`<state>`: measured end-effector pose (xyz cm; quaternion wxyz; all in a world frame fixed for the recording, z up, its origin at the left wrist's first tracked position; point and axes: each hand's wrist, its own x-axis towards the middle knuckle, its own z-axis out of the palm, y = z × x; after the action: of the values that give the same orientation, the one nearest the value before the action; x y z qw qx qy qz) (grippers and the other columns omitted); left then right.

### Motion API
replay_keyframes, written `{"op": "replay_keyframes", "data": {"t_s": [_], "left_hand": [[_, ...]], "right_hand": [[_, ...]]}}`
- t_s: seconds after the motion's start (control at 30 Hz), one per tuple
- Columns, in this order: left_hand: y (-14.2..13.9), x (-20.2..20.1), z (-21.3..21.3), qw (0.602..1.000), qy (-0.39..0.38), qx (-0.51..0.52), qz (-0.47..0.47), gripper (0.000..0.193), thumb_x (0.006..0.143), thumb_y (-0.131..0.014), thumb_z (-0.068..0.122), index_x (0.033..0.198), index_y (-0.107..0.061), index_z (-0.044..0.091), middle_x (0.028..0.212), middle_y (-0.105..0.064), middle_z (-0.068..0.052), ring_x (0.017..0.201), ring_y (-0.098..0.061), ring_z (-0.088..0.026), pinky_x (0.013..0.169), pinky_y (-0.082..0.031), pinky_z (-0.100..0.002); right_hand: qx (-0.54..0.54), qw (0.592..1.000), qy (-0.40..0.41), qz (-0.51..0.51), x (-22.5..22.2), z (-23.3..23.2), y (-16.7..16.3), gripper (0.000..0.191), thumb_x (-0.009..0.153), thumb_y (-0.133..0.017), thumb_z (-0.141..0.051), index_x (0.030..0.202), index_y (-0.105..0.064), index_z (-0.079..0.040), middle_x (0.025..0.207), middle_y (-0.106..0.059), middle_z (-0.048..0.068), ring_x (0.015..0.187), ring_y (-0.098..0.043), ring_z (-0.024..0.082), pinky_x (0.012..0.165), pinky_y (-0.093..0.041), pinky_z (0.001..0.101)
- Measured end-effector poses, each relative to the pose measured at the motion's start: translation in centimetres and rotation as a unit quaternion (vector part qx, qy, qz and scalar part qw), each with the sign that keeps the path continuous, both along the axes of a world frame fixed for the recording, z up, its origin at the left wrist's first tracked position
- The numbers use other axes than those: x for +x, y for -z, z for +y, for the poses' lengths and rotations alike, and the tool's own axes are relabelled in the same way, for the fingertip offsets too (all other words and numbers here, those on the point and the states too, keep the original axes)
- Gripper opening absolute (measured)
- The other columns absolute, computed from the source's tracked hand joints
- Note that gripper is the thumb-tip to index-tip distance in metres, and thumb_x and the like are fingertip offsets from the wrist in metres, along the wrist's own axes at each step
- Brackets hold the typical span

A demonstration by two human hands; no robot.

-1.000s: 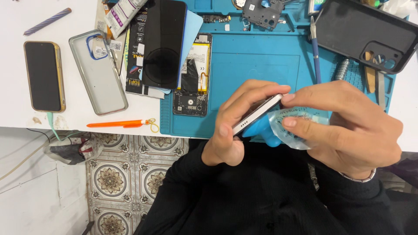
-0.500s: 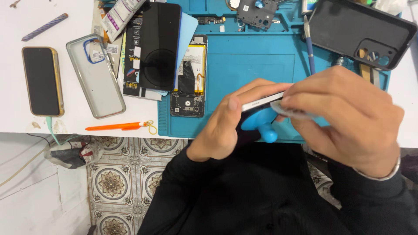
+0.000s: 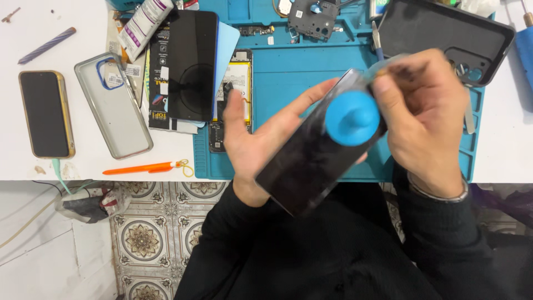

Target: The person attaches a blue suction cup to a smartphone screen and pries along the edge with a small tool to open the phone. They then hold the opened phone and use a screwdriver to unscrew and work on the internal components.

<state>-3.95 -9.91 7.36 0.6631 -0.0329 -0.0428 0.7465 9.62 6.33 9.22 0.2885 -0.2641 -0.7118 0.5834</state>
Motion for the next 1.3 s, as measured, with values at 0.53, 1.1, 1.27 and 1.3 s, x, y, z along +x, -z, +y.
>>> {"op": "replay_keyframes", "data": {"t_s": [0.53, 1.1, 1.27, 1.3], "left_hand": [[3.4, 3.4, 3.4, 0.9, -0.417, -0.028, 0.121, 0.057, 0.106, -0.051, 0.057, 0.141, -0.043, 0.014, 0.132, -0.058, -0.015, 0.12, -0.059, -0.034, 0.116, -0.035, -0.065], [5.3, 1.9, 3.2, 0.894, -0.427, 0.061, 0.121, 0.108, 0.084, -0.037, 0.105, 0.144, -0.048, 0.017, 0.129, -0.067, -0.011, 0.114, -0.064, -0.03, 0.109, -0.046, -0.059], [5.5, 2.2, 3.3, 0.876, -0.446, 0.075, 0.167, 0.112, 0.083, -0.034, 0.108, 0.146, -0.049, 0.017, 0.131, -0.068, -0.009, 0.117, -0.064, -0.028, 0.108, -0.048, -0.056], [5.6, 2.2, 3.4, 0.873, -0.45, 0.078, 0.169, 0.114, 0.082, -0.034, 0.109, 0.148, -0.048, 0.017, 0.131, -0.068, -0.01, 0.116, -0.063, -0.028, 0.107, -0.048, -0.057]], "right_hand": [[-0.186, 0.968, -0.035, 0.168, 0.7, -4.1, 3.6, 0.01, 0.109, -0.062, -0.001, 0.104, -0.053, -0.002, 0.104, -0.071, 0.014, 0.082, -0.07, 0.015, 0.072, -0.062, 0.0309], [-0.091, 0.984, -0.137, 0.062, 1.8, -5.1, 2.7, 0.009, 0.109, -0.052, -0.002, 0.1, -0.053, 0.0, 0.096, -0.073, 0.016, 0.087, -0.074, 0.019, 0.078, -0.067, 0.0321], [-0.07, 0.988, -0.131, 0.053, 1.7, -5.2, 2.8, 0.008, 0.109, -0.054, -0.002, 0.101, -0.055, 0.0, 0.094, -0.073, 0.014, 0.085, -0.074, 0.017, 0.076, -0.064, 0.0297], [-0.07, 0.988, -0.129, 0.056, 1.7, -5.3, 2.9, 0.008, 0.109, -0.054, -0.002, 0.101, -0.055, 0.0, 0.095, -0.073, 0.014, 0.085, -0.074, 0.017, 0.076, -0.064, 0.0298]]}}
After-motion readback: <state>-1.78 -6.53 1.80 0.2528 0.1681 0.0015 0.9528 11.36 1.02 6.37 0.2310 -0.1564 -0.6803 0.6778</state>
